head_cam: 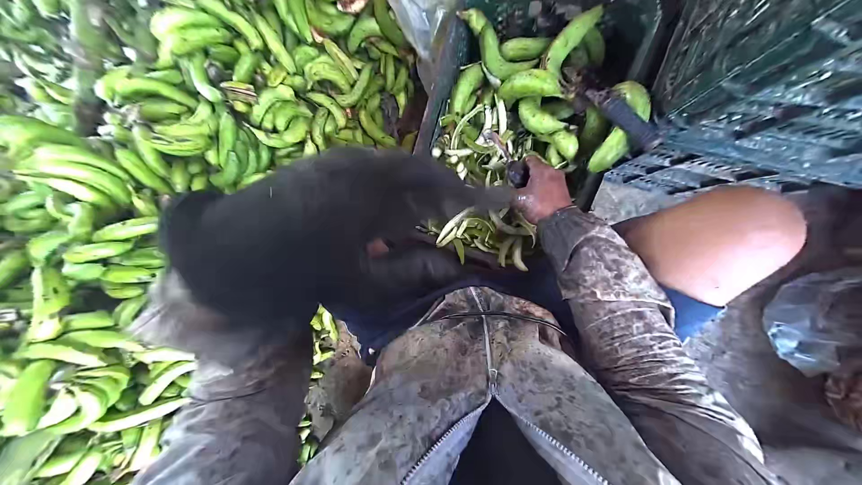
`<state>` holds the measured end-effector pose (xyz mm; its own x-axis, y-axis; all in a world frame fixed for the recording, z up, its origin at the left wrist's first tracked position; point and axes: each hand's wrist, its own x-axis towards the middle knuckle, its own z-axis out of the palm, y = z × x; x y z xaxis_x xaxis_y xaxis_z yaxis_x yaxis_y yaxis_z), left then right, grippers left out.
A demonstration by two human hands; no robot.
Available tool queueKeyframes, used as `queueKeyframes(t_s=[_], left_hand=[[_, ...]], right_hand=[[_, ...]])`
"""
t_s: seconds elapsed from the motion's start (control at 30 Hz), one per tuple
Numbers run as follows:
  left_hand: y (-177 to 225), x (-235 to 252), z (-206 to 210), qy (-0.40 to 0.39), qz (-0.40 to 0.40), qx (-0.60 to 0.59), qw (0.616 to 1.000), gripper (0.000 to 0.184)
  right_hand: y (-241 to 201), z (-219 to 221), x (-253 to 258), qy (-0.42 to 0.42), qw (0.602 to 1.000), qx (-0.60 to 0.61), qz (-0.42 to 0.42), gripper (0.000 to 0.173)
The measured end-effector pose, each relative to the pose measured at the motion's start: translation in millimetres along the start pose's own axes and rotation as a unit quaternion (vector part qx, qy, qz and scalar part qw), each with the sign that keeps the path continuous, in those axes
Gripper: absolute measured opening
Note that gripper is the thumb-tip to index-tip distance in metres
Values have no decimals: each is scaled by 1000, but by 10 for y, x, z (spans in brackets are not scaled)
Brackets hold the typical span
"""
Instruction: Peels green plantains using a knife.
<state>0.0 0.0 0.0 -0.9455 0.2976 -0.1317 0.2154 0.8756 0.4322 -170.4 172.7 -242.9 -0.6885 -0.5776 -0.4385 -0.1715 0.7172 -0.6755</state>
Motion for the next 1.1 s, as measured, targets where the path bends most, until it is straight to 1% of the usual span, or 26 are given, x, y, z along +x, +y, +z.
queueKeyframes(t_s=[0.03, 0.07, 0.1, 0.13, 0.17, 0.2, 0.27, 0.3, 0.33, 0.37, 0.4, 0.43, 0.5, 0.57, 0.67, 0.7, 0.73, 0.77, 0.87, 0.9, 0.97, 1.03, 1.07, 1.1], left_hand=[[-225, 19, 88, 61, -86, -27, 994, 52], [-449, 64, 225, 118, -171, -48, 977, 54], [-645, 133, 397, 161, -254, -58, 952, 54], [-813, 213, 584, 178, -325, -72, 926, 53], [-959, 288, 786, 167, -379, -80, 907, 52], [-1084, 350, 996, 135, -420, -84, 893, 49], [-1276, 506, 1413, 68, -497, -84, 861, 45], [-1343, 576, 1642, 55, -533, -73, 841, 50], [-1390, 658, 1838, 55, -562, -56, 823, 59], [-1401, 752, 1962, 53, -587, -38, 807, 69], [-1389, 823, 2070, 53, -600, -13, 798, 74], [-1373, 886, 2167, 52, -598, 13, 800, 74], [-1319, 935, 2316, 51, -571, 50, 818, 64], [-1203, 899, 2369, 76, -515, 49, 853, 54], [-967, 832, 2492, 115, -372, -40, 920, 49], [-911, 825, 2542, 110, -328, -70, 936, 50], [-867, 821, 2566, 83, -302, -96, 945, 51], [-841, 823, 2581, 49, -294, -108, 948, 53], [-866, 849, 2619, -42, -326, -118, 937, 54], [-872, 838, 2615, -52, -335, -125, 932, 53], [-870, 863, 2564, -42, -336, -139, 931, 50], [-817, 869, 2535, -56, -298, -131, 944, 50], [-794, 876, 2531, -75, -270, -116, 953, 54], [-776, 903, 2536, -102, -251, -103, 957, 62]], right_hand=[[-16, 22, 34, -8, 1000, -5, 2, 57], [-16, 71, 70, -18, 1000, -12, -9, 50], [-7, 140, 111, -33, 999, -25, -31, 46], [-3, 220, 148, -51, 996, -37, -57, 42], [-6, 305, 176, -66, 993, -45, -86, 38], [-17, 388, 200, -80, 989, -51, -114, 36], [-59, 503, 236, -73, 985, -51, -147, 34], [-88, 529, 219, -58, 988, -38, -140, 34], [-128, 510, 206, -36, 992, -14, -121, 37], [-180, 444, 203, -18, 995, 10, -96, 41], [-212, 371, 196, 0, 997, 31, -73, 45], [-221, 298, 195, 20, 997, 45, -55, 47], [-202, 192, 184, 58, 996, 62, -35, 49], [-184, 135, 150, 78, 994, 71, -28, 50], [-156, 96, 87, 89, 993, 79, -25, 53], [-156, 85, 69, 88, 992, 83, -24, 54], [-150, 80, 58, 88, 992, 89, -25, 54], [-137, 83, 52, 91, 991, 97, -26, 54], [-119, 67, 8, 96, 988, 118, -28, 53], [-122, 62, -8, 98, 987, 120, -32, 53], [-144, 10, -11, 104, 986, 122, -38, 51], [-142, -19, -30, 99, 988, 118, -32, 51], [-142, -22, -27, 96, 988, 114, -31, 51], [-130, -26, -6, 95, 989, 106, -35, 51]])
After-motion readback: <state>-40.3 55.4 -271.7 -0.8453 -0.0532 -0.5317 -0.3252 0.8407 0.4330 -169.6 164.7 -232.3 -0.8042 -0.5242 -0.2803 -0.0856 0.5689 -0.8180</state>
